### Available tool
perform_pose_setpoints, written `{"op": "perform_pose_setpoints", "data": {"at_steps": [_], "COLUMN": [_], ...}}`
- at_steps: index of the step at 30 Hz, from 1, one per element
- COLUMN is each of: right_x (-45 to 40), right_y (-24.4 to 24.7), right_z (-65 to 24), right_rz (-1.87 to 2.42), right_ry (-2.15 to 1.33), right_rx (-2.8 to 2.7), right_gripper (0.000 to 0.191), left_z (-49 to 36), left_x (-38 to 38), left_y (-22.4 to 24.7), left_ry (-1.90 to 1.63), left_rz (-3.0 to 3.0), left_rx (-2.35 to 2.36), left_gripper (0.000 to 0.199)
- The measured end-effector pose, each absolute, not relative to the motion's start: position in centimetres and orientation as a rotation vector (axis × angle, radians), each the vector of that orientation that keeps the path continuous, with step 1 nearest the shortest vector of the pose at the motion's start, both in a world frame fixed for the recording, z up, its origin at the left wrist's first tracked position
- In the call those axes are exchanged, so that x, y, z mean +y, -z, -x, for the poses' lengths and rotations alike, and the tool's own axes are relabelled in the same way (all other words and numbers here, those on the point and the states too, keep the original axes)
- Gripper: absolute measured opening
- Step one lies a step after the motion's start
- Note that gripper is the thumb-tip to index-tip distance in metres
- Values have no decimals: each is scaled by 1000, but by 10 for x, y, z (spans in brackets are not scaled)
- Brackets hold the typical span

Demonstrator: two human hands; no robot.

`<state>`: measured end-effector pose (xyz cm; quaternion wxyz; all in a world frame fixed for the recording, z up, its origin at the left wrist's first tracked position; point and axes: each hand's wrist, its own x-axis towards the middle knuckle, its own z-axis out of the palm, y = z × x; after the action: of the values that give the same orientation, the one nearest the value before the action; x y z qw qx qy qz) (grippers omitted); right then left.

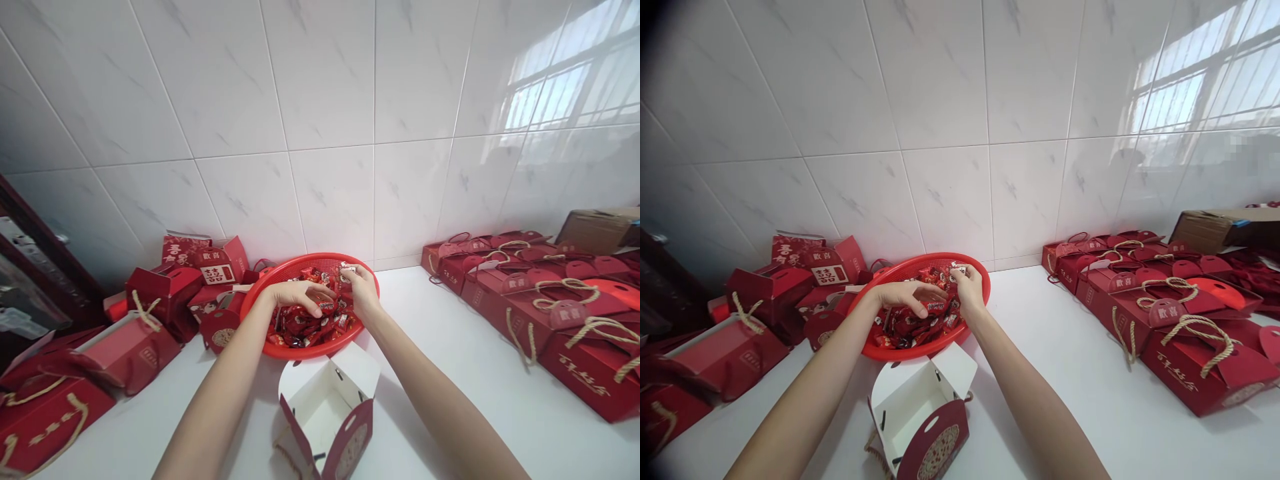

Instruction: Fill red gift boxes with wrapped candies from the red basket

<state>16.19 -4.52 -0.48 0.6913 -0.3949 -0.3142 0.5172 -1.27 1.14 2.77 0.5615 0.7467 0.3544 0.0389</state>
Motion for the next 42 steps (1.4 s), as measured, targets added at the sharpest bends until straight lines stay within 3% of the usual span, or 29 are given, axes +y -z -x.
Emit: {"op": "perform_pose_setpoints", "data": {"at_steps": [6,18,35,42], "right_x": [-43,-46,-43,-41], "right_y": [6,2,5,4], "right_z": [-162,-160,-161,-161], "right_rz": [882,876,866,834], "right_ry": [-1185,-1188,-1171,-1174], "right_rx": [-676,-649,-657,-641], "right_gripper": [19,16,18,17], "left_z": [7,13,18,-10], "left_x": [16,32,50,63], "left_y": [-23,-23,15,16], "left_ry": [-558,-1034,-488,-265], "left_rz": [-1748,-1360,-2072,-2087], "left_rx": [1007,1224,1574,1615], "left_gripper": [27,24,9,41]}}
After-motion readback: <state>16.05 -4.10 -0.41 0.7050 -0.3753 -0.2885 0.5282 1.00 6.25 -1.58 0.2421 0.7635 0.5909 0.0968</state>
